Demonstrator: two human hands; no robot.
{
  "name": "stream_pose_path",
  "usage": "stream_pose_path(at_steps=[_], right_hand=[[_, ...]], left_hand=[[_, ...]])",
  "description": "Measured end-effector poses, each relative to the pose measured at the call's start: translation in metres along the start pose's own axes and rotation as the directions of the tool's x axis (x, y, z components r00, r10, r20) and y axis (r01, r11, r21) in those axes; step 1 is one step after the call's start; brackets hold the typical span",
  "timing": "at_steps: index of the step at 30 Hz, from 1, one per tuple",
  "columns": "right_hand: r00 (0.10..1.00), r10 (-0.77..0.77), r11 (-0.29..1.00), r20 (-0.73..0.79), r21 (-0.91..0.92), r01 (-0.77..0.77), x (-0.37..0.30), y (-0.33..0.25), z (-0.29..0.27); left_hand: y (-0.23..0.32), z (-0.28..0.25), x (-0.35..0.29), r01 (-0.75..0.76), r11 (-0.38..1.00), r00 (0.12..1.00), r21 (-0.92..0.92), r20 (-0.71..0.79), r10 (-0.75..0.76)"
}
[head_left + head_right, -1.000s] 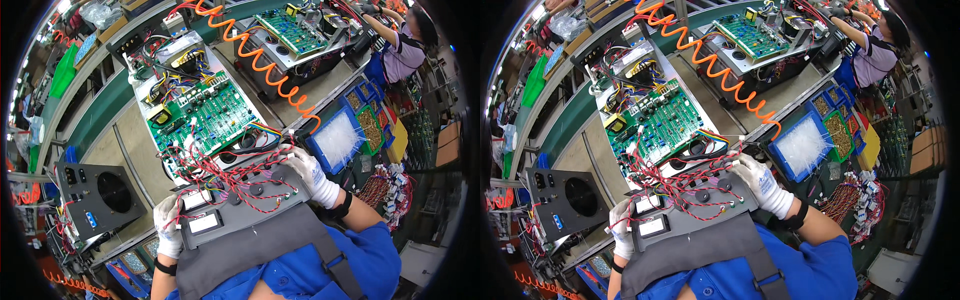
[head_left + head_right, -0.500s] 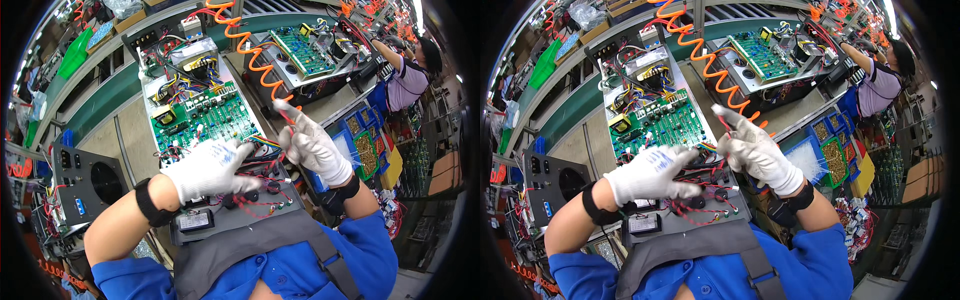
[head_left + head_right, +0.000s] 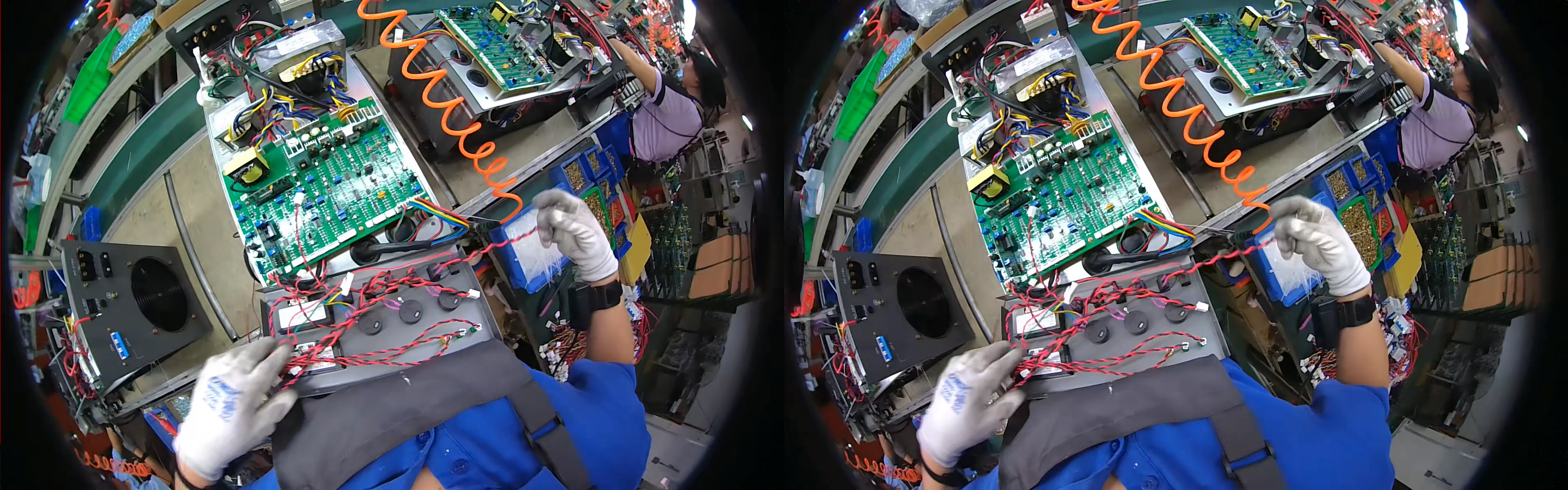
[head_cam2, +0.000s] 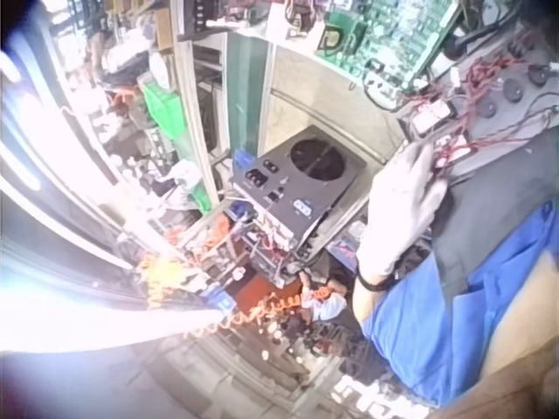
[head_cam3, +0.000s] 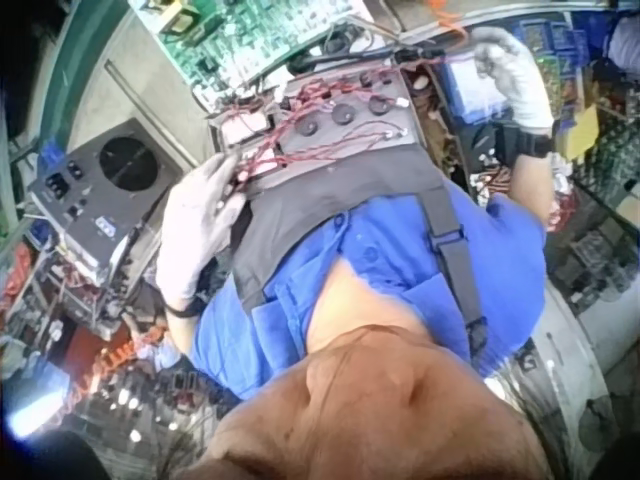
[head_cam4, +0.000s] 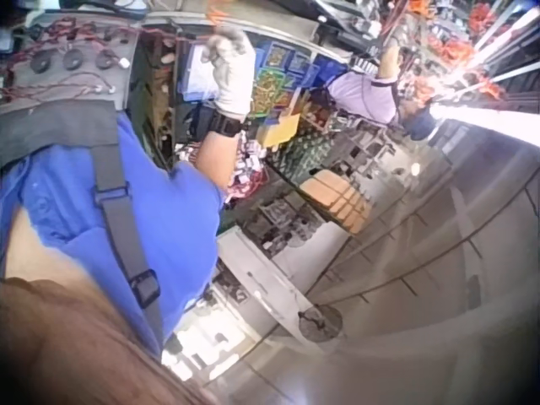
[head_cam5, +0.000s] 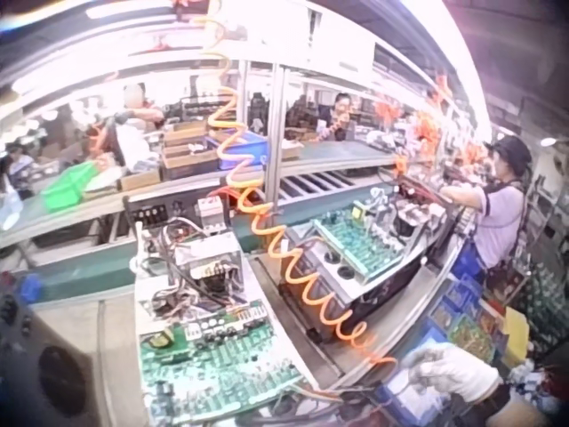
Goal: Manually assembling and wiring electronic components into a metal chassis on an industrial assembly line.
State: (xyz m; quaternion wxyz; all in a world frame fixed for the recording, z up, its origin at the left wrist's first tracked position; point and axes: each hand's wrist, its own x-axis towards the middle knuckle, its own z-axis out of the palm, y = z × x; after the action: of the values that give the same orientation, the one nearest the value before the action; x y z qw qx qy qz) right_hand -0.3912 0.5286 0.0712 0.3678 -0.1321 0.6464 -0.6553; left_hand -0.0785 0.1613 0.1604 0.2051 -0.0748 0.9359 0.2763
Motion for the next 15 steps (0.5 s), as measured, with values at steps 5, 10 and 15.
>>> stream_pose_path(at_steps=[5, 10, 15], right_hand=[[0.960, -0.279, 0.894, 0.021, 0.370, 0.252, 0.017, -0.035, 0.032], [0.952, -0.091, 0.993, 0.294, 0.105, 0.062, 0.037, -0.066, 0.106], [0.924, -0.076, 0.988, 0.374, 0.154, 0.019, 0.046, -0.076, 0.160]], left_hand=[[0.007, -0.051, -0.005, 0.086, 0.989, 0.908, 0.123, -0.417, -0.028], [0.045, -0.048, 0.087, -0.377, 0.926, 0.769, 0.016, -0.551, 0.323], [0.075, -0.042, 0.115, -0.554, 0.832, 0.670, 0.022, -0.581, 0.462]])
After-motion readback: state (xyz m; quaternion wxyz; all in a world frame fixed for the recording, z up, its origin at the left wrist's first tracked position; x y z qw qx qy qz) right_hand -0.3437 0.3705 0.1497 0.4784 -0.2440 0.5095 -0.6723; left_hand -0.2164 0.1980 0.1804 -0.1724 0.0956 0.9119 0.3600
